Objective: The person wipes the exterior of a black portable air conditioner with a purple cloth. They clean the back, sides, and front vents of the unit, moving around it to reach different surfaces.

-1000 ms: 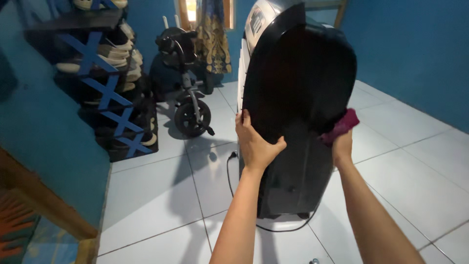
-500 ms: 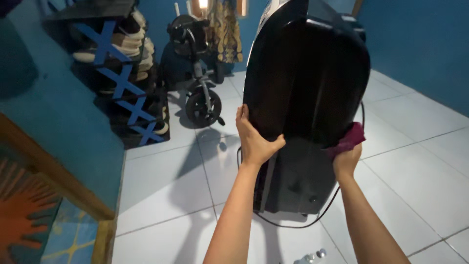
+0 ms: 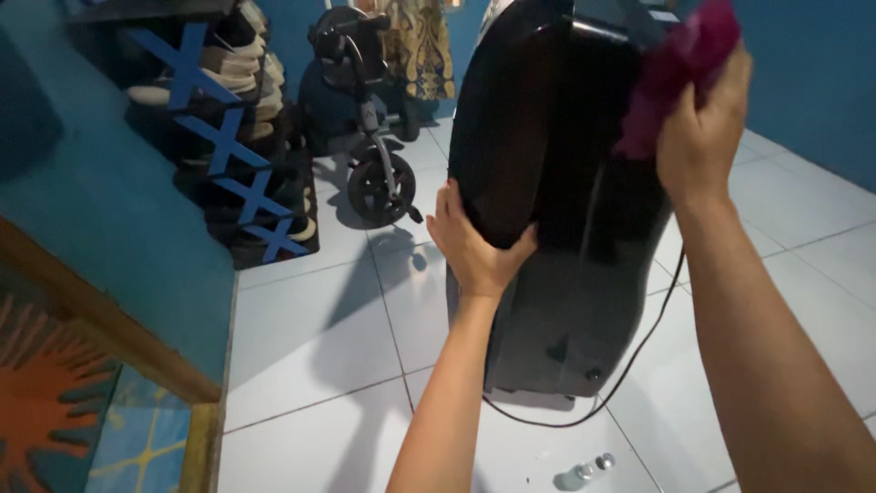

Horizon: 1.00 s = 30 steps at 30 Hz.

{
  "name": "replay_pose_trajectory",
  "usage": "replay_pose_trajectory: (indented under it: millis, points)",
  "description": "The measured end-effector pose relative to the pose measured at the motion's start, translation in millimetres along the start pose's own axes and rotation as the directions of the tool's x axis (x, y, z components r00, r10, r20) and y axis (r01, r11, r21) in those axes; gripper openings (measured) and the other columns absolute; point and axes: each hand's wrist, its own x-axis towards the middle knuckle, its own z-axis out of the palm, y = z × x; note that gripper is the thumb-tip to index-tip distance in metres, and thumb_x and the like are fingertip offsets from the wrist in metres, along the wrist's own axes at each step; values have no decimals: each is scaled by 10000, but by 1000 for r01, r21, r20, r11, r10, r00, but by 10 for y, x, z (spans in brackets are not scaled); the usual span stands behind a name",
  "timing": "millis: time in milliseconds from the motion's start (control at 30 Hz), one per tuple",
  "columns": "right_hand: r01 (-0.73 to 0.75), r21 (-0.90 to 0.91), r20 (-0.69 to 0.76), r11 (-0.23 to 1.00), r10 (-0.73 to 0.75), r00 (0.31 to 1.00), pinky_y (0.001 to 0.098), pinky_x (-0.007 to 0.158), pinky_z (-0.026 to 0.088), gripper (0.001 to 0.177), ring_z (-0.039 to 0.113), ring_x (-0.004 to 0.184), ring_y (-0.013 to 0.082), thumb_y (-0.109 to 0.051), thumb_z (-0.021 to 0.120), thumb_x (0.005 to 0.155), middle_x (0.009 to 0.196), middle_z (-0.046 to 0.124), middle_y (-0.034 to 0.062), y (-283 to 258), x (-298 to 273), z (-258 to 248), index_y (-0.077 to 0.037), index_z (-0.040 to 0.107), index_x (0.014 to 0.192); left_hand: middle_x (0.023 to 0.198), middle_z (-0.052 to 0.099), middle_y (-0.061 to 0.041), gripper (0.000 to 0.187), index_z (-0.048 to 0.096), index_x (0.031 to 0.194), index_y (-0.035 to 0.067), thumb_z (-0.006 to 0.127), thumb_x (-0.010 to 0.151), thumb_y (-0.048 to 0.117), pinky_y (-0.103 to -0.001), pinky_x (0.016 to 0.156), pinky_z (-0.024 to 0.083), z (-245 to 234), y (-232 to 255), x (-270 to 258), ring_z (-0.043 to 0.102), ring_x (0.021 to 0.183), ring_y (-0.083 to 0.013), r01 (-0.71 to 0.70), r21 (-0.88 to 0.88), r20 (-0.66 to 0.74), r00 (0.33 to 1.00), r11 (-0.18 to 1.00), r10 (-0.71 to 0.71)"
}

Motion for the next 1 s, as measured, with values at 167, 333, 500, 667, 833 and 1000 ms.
replay_pose_trajectory:
  millis: [167,333,500,667,833,1000]
  points:
    - [-6,-60,-5,998,6,1000,415,1123,543,312,679,1290,330,-110,543,1172,1440,547,109,-69,-60,63,-83,482,1477,1526,409,-229,1293,236,1602,47,810,624,667,-707,1196,185,-31,61,59,402,1456,-399,68,63,55,996,996,-72]
    - [-58,-78,-61,995,54,997,414,1182,531,697,544,1415,377,6,546,1003,1581,352,196,-14,-755,120,-121,245,1619,1570,400,-202,1248,244,1620,72,846,653,582,-735,1195,157,-175,190,105,398,1482,-383,109,-31,102,989,994,-105]
    - [-304,-128,-22,944,304,952,545,1304,307,983,384,1489,478,-34,612,824,1612,292,250,-91,-1811,147,5,81,1650,1568,412,-160,1204,265,1572,40,887,649,500,-765,1210,70,-249,303,123,369,1512,-335,85,11,61,994,996,-86]
    - [-278,-300,181,913,340,923,559,1285,201,1004,133,1532,546,-89,642,865,1651,17,357,-63,-2226,43,-29,15,1648,1577,398,-170,1188,281,1545,15,896,633,462,-751,1204,69,-325,389,173,366,1509,-316,170,5,131,977,985,-169]
    - [-55,-388,191,920,139,972,623,1326,67,988,-112,1551,612,-79,615,941,1668,-154,373,-64,-1429,96,-106,21,1730,1584,402,-176,1187,281,1557,21,894,637,455,-728,1211,108,-337,381,177,355,1528,-325,140,-10,124,983,990,-138]
    - [71,-470,134,880,-9,991,691,1317,42,889,-13,1590,539,-168,599,962,1708,35,322,-235,-648,258,-86,110,1700,1559,398,-190,1210,288,1544,28,908,600,461,-726,1197,110,-305,361,179,341,1504,-331,156,-13,119,981,988,-153]
